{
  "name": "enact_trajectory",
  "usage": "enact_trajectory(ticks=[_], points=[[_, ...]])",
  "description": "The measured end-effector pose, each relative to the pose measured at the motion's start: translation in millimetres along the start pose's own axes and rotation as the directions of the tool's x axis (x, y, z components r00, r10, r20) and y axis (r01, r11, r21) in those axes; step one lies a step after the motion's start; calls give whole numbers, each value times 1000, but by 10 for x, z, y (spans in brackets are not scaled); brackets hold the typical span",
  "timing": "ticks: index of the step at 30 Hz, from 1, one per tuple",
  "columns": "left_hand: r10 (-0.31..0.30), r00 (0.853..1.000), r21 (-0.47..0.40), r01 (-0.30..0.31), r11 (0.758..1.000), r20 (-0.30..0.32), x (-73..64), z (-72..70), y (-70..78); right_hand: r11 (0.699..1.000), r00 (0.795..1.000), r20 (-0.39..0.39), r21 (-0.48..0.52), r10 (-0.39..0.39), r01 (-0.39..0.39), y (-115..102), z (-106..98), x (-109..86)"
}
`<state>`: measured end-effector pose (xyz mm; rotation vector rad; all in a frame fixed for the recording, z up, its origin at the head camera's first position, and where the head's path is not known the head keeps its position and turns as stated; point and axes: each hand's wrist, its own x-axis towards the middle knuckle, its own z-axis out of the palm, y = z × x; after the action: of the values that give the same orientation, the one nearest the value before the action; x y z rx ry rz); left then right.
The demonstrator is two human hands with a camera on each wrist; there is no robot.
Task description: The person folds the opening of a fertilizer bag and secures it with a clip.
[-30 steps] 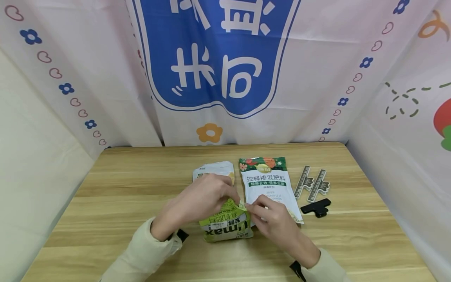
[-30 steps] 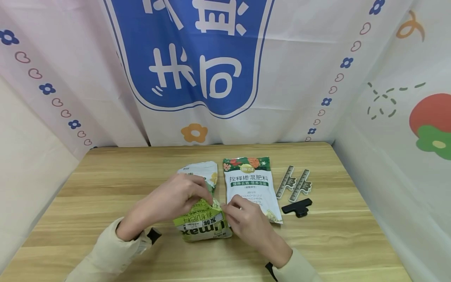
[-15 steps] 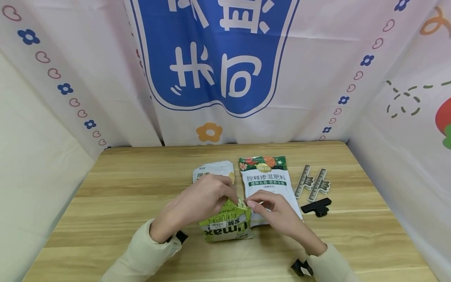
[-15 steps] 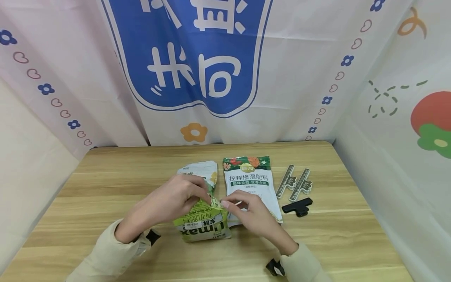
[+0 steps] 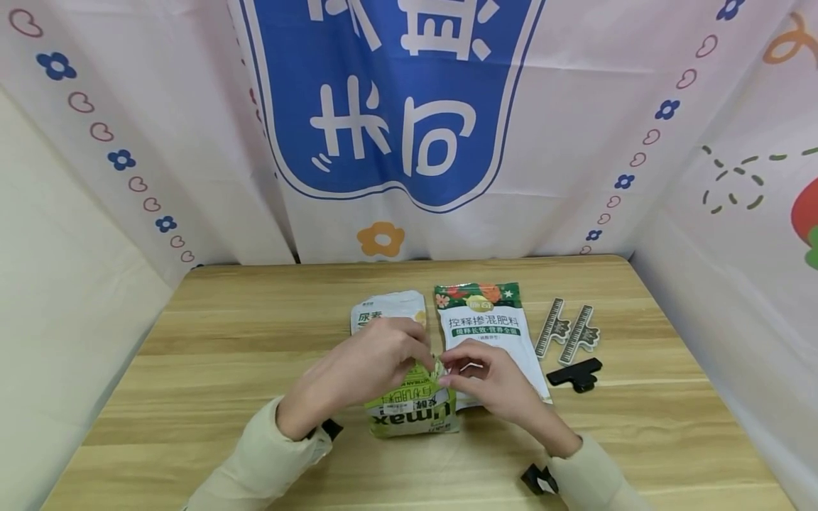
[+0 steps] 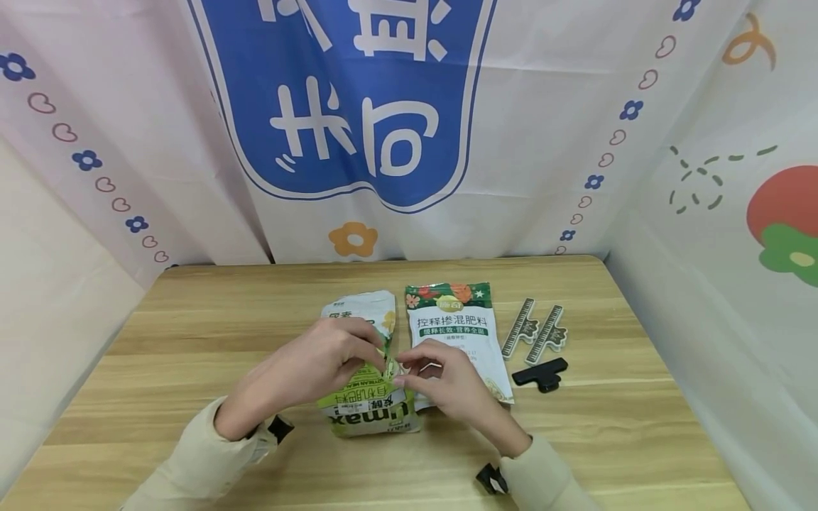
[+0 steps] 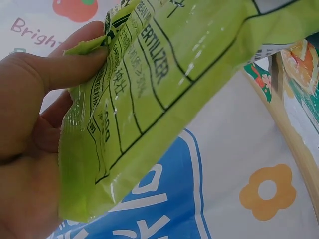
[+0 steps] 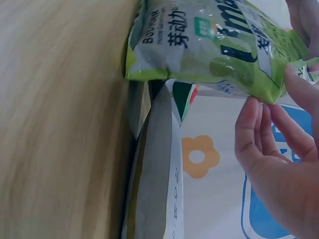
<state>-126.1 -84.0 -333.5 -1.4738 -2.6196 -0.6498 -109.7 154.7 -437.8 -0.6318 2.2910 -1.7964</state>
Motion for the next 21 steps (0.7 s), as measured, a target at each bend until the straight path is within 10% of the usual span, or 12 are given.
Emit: enact_trajectory(ticks=[21], points=[[-184, 974, 30, 181, 983, 134, 74, -50, 66, 950, 958, -54, -153, -282, 272, 63, 60, -7]])
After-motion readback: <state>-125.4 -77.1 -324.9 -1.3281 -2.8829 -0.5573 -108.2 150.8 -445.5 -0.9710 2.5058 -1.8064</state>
